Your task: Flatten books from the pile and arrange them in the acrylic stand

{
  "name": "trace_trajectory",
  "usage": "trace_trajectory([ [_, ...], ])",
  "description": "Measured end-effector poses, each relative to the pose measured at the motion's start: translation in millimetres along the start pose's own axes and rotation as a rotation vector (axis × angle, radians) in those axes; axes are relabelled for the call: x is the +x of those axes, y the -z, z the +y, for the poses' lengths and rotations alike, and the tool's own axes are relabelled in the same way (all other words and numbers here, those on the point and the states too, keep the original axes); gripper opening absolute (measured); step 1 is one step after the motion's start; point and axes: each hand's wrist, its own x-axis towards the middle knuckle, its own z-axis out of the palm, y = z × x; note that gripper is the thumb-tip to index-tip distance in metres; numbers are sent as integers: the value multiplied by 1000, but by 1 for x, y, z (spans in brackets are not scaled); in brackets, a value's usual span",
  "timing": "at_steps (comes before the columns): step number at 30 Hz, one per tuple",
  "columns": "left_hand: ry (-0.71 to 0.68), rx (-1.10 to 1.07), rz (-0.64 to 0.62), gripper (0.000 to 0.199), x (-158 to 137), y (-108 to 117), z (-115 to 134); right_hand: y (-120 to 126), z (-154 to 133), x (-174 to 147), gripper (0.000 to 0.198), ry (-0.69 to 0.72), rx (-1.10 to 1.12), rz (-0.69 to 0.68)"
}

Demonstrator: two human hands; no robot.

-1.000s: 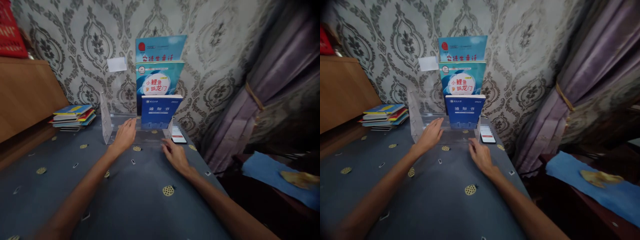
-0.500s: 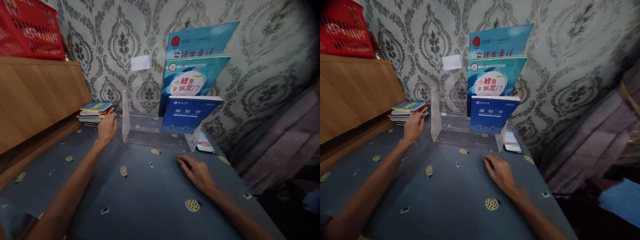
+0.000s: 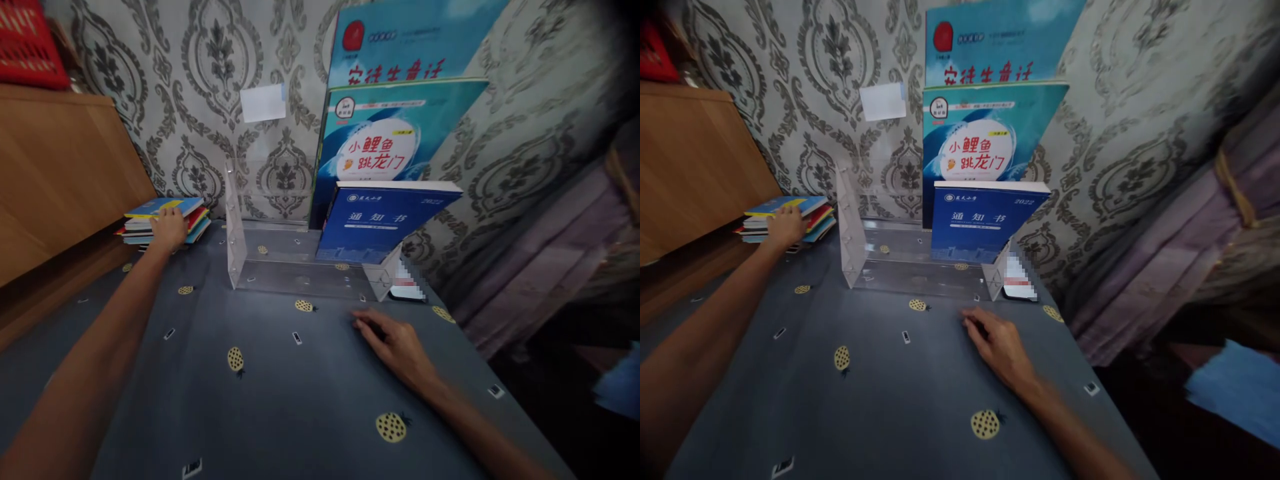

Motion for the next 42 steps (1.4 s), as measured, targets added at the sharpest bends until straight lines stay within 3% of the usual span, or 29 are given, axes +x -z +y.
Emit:
trace_trajectory([
  [5, -14, 103, 25, 43, 14, -6, -5, 2, -2, 0, 25, -60, 13, -26],
  [13, -71, 233, 22, 40, 6, 2, -7, 2, 2, 1, 25, -93, 24, -46],
  [22, -103, 232, 46, 33, -39, 8, -45, 3, 2, 1, 25, -74, 49, -60],
  [25, -50, 204, 100, 34, -61, 6, -52, 3, 3, 1, 25, -46, 50, -62],
  [29, -1, 304, 110, 37, -72, 4, -47, 2, 6, 2, 26, -32, 45, -60],
  [36, 3, 297, 153, 53, -50, -3, -29, 1, 7, 2, 25, -23, 49, -56],
  [42, 41, 215, 58, 62, -58, -5, -26, 3, 5, 3, 26, 24, 48, -44],
])
